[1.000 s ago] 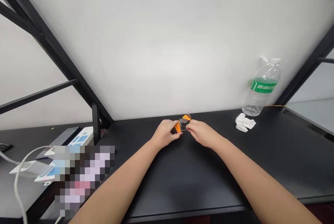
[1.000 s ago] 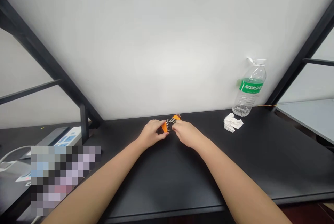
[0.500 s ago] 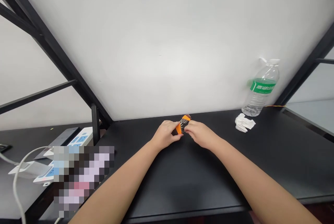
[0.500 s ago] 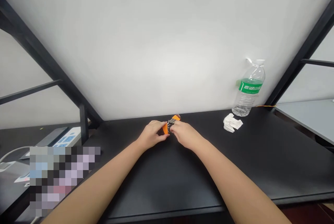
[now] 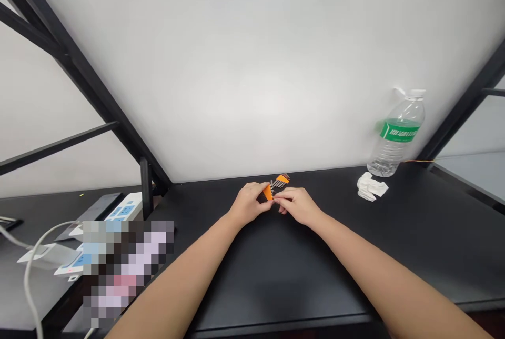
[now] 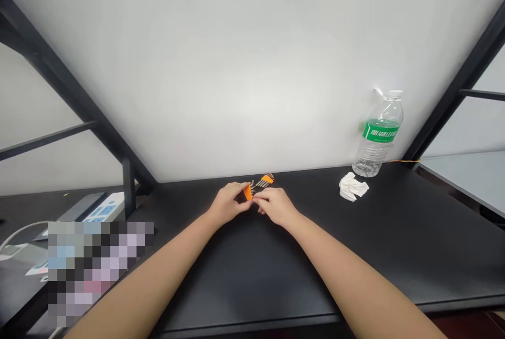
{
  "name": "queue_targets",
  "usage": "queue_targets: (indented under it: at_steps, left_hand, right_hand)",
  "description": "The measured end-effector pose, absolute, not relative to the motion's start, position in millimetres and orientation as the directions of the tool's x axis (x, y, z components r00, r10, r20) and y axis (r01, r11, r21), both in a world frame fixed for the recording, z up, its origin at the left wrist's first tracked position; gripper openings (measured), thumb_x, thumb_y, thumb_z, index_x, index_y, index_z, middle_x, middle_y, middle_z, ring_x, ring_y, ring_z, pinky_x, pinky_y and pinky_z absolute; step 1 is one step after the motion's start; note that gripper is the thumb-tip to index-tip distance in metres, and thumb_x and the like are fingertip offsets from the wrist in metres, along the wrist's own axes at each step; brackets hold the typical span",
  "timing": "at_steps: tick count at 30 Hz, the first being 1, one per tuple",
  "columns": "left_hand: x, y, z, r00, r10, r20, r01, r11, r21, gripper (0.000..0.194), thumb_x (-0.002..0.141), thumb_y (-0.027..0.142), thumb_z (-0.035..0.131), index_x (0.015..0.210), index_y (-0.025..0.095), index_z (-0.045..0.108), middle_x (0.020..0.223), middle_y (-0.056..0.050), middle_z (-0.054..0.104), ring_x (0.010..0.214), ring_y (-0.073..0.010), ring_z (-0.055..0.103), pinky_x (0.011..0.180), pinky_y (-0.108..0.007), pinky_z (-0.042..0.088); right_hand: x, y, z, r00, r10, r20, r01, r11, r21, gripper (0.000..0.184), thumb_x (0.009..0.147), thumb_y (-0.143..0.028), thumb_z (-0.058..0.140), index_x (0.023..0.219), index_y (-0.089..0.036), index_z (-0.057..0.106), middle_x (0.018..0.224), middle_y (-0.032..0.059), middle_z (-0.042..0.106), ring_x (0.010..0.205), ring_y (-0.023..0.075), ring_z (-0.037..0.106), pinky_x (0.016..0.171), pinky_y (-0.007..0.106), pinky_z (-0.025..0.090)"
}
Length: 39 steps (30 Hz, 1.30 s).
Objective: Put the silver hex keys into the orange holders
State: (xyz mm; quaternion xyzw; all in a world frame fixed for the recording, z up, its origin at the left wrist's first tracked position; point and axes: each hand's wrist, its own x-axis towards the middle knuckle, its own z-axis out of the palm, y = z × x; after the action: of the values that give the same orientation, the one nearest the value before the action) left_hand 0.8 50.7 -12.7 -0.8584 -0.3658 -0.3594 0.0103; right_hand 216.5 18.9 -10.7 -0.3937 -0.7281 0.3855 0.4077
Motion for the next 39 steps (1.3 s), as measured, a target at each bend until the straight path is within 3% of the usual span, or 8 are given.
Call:
queue_targets:
  at_steps: [5,8,12,17,22,27,35,39]
  left_hand:
    - [-7.5,55.9,-6.6,0.503,0.677,0.537,0.682,-0.693,0.235,0.046,0.081,0.033,0.074,0.125,0.024,0.065,0.099,-0.006,0.074,0.088,-0.0234,0.069,0.087,-0.038,0.054]
    - [-13.3,59.2,-2.9,0.532,0.716,0.452,0.729,-0.659,0.186,0.036,0.081,0.034,0.074,0.115,0.024,0.069,0.097,-0.006,0.074,0.089,-0.0246,0.068,0.087,-0.039,0.053]
    - [-19.5,63.3,-6.6,0.477,0.777,0.41,0.812,-0.569,0.133,0.025,0.081,0.031,0.07,0.106,0.024,0.07,0.099,-0.007,0.073,0.1,-0.0272,0.066,0.085,-0.037,0.052]
    - [-17.8,64.9,-14.6,0.292,0.878,0.378,0.917,-0.369,0.148,0.043,0.084,0.03,0.065,0.127,0.022,0.061,0.129,-0.013,0.066,0.121,-0.0334,0.057,0.096,-0.046,0.048]
    - [-7.2,55.8,-3.5,0.265,0.859,0.438,0.934,-0.341,0.105,0.043,0.09,0.034,0.06,0.131,0.022,0.057,0.135,-0.012,0.061,0.127,-0.0324,0.052,0.103,-0.047,0.045]
    - [4.7,42.7,5.3,0.407,0.822,0.399,0.854,-0.497,0.153,0.025,0.097,0.033,0.051,0.11,0.021,0.068,0.106,-0.008,0.068,0.101,-0.0244,0.064,0.091,-0.037,0.05]
    - [12.4,31.7,4.8,0.531,0.825,0.195,0.766,-0.565,0.305,0.057,0.085,0.052,0.068,0.135,0.026,0.059,0.12,-0.008,0.063,0.101,-0.0253,0.064,0.082,-0.036,0.051]
    - [18.4,29.6,5.6,0.574,0.804,0.155,0.716,-0.585,0.381,0.039,0.08,0.051,0.072,0.11,0.026,0.073,0.111,-0.007,0.062,0.1,-0.0251,0.06,0.084,-0.036,0.049]
  right_hand:
    - [232.1,21.0,-5.5,-0.472,0.818,0.331,0.549,0.566,-0.615,0.027,0.096,-0.027,0.053,0.106,-0.024,0.078,0.097,0.006,0.072,0.082,0.0186,0.068,0.08,0.035,0.056]
    - [243.3,32.6,-9.1,-0.413,0.854,0.316,0.695,0.52,-0.497,0.028,0.093,-0.028,0.058,0.116,-0.023,0.074,0.122,0.0112,0.066,0.109,0.0256,0.064,0.096,0.043,0.052]
    - [250.0,49.8,-19.4,-0.367,0.88,0.3,0.778,0.468,-0.42,0.05,0.094,-0.038,0.058,0.143,-0.027,0.056,0.158,0.011,0.04,0.141,0.0327,0.041,0.111,0.052,0.04]
    - [240.8,51.4,-21.0,-0.428,0.893,0.135,0.814,0.447,-0.37,0.065,0.093,-0.063,0.053,0.149,-0.029,0.046,0.165,0.0082,0.029,0.151,0.0396,0.019,0.117,0.062,0.023]
    - [235.2,39.8,-7.3,-0.405,0.879,0.252,0.827,0.469,-0.309,0.035,0.1,-0.045,0.048,0.124,-0.026,0.065,0.13,0.0079,0.065,0.132,0.0286,0.047,0.112,0.049,0.03]
    - [237.1,39.2,-1.7,-0.228,0.939,0.257,0.891,0.308,-0.335,0.026,0.097,-0.033,0.049,0.112,-0.021,0.068,0.12,0.0103,0.064,0.103,0.0221,0.061,0.082,0.032,0.045]
    - [232.6,35.7,-6.0,-0.247,0.967,0.068,0.816,0.245,-0.524,0.014,0.088,-0.022,0.054,0.084,-0.021,0.067,0.083,0.0027,0.069,0.072,0.0147,0.06,0.063,0.026,0.036]
    - [223.5,25.4,-3.6,-0.284,0.957,0.05,0.758,0.257,-0.6,0.011,0.084,-0.021,0.056,0.08,-0.022,0.066,0.077,0.0002,0.068,0.064,0.0131,0.056,0.057,0.025,0.033]
